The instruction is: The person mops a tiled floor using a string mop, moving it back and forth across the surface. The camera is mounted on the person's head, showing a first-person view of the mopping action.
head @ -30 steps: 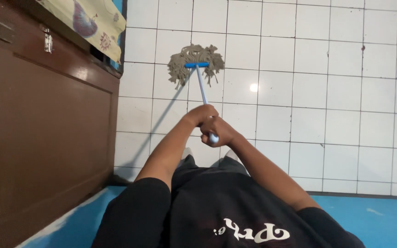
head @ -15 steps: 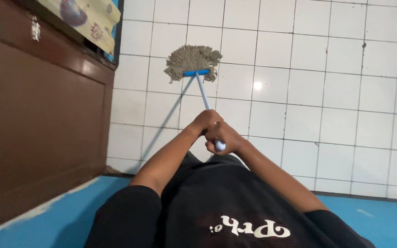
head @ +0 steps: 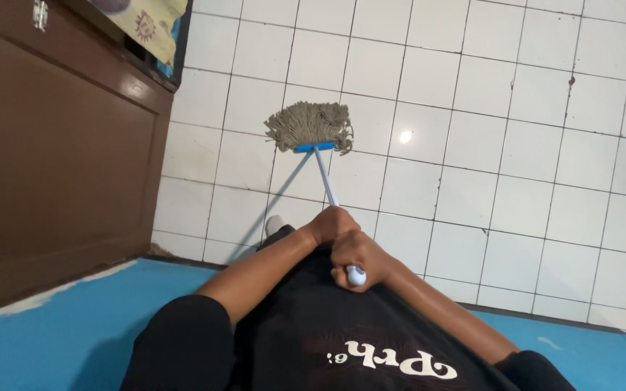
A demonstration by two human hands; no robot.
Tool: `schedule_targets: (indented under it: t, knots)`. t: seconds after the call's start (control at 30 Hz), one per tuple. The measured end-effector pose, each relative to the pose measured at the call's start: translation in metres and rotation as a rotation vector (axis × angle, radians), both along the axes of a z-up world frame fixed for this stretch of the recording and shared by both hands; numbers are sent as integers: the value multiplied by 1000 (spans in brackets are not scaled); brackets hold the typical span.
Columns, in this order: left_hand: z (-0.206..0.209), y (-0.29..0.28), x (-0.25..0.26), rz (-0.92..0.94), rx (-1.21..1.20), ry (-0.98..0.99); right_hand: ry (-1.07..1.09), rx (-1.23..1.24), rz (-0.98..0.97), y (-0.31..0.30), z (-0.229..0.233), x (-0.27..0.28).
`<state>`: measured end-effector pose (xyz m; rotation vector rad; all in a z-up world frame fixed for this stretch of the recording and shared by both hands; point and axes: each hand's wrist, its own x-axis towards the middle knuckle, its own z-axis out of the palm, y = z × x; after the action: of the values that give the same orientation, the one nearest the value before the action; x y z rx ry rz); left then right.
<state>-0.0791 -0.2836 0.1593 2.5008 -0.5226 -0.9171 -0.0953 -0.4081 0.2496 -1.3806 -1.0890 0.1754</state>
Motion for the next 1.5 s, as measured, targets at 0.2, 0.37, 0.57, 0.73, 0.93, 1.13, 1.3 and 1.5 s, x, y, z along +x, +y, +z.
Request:
schedule_targets:
  t: [0.2,0.37,0.57,0.73,0.93,1.13,1.3,1.5]
  knots:
    - [-61,10,9,-19,-168,-38,-107,95,-11,5,-20,10]
    - [-82,35,45,18,-306,2,-141,0,-50,14,-80,25]
    - [-36,65,107,35,-302,-18,-14,-263,-48,27,-86,84]
    - [-29,72,129,51,-78,-15,-1,-325,-62,46,-74,111]
    - [-58,91,111,156,-119,-41,-12,-333,-87,68,-66,98]
    - [-160,86,69,2,-308,-317,6,-238,-130,70,-66,51]
    - [-151,72,7,-58,-423,-286,-27,-164,-161,68,-30,3]
    - [-123,78,-39,-161,-362,-197,110,-11,-96,88,34,-20]
